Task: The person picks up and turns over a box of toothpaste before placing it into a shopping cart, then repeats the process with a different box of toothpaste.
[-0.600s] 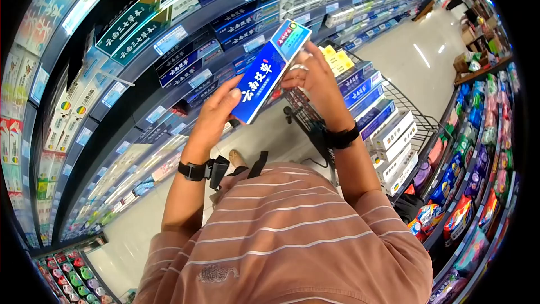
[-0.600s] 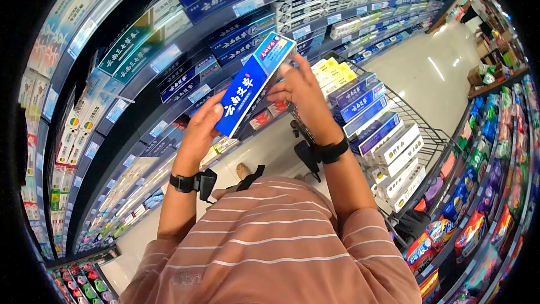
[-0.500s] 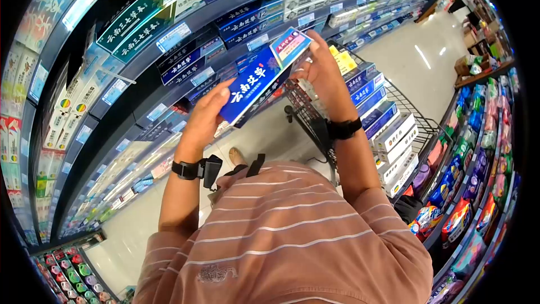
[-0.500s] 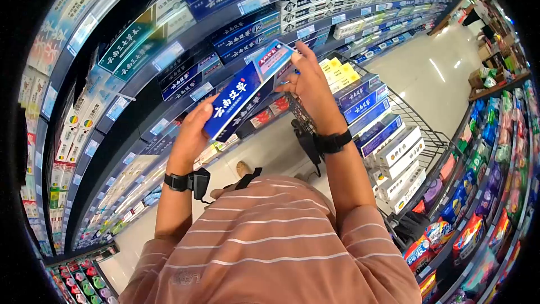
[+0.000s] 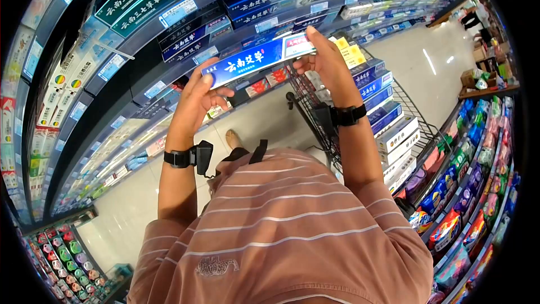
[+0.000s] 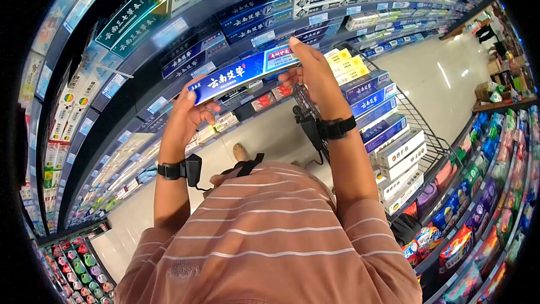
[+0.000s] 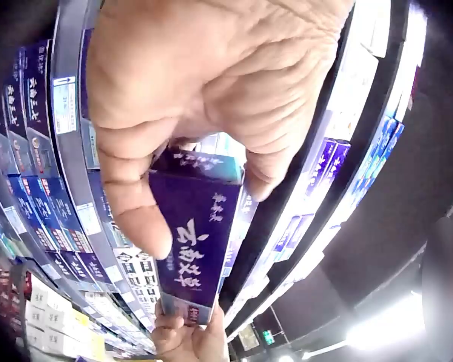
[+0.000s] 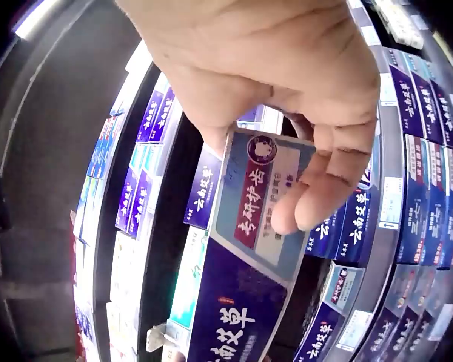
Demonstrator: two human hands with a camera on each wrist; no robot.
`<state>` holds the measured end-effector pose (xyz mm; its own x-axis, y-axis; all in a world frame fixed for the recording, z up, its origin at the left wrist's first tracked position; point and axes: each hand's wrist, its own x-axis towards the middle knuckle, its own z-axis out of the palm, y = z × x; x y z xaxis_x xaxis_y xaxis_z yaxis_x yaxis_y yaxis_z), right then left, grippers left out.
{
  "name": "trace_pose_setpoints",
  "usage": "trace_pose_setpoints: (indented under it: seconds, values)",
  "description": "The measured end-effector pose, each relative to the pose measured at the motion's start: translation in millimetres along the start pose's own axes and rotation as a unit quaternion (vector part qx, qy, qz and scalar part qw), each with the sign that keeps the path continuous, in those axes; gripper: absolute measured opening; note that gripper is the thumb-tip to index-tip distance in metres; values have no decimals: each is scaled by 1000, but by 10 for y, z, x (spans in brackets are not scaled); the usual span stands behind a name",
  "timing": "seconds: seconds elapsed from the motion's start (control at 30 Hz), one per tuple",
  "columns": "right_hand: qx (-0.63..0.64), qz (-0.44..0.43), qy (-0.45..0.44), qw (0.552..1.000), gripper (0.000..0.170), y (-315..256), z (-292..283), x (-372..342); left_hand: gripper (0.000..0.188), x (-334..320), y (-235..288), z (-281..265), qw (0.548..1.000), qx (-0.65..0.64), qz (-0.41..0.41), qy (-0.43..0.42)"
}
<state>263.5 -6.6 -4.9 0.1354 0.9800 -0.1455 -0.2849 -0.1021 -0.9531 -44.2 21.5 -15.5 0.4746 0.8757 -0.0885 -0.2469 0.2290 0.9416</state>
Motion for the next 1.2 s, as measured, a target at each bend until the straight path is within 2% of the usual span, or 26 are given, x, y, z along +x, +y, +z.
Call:
trace_pose_setpoints:
  seconds: [0.1,0.13,0.2,0.3,0.73,1.2]
  values:
    - [-13,46,9,999,52,-13,0,-24,51,-33,18,-5,999,25,-5,20]
    - [-16,34,2,999,53,-47,17,-60,50,-20,-8,-59,1000,13,-11,17]
    - [24,35,-46,998,53,-11,-64,-16,49,7,-49,-121,1000,-3,-17,26]
    - [41,29,-80,996,52,16,-110,-9,57,7,-21,-119,999,-6,-27,21]
    - [-10,49,-50,997,55,14,-53,-11,77,87,-35,-127,996,0,-78,52]
    - [1,52,-81,995,53,61,14,17,82,105,-73,-277,992,-14,-108,71]
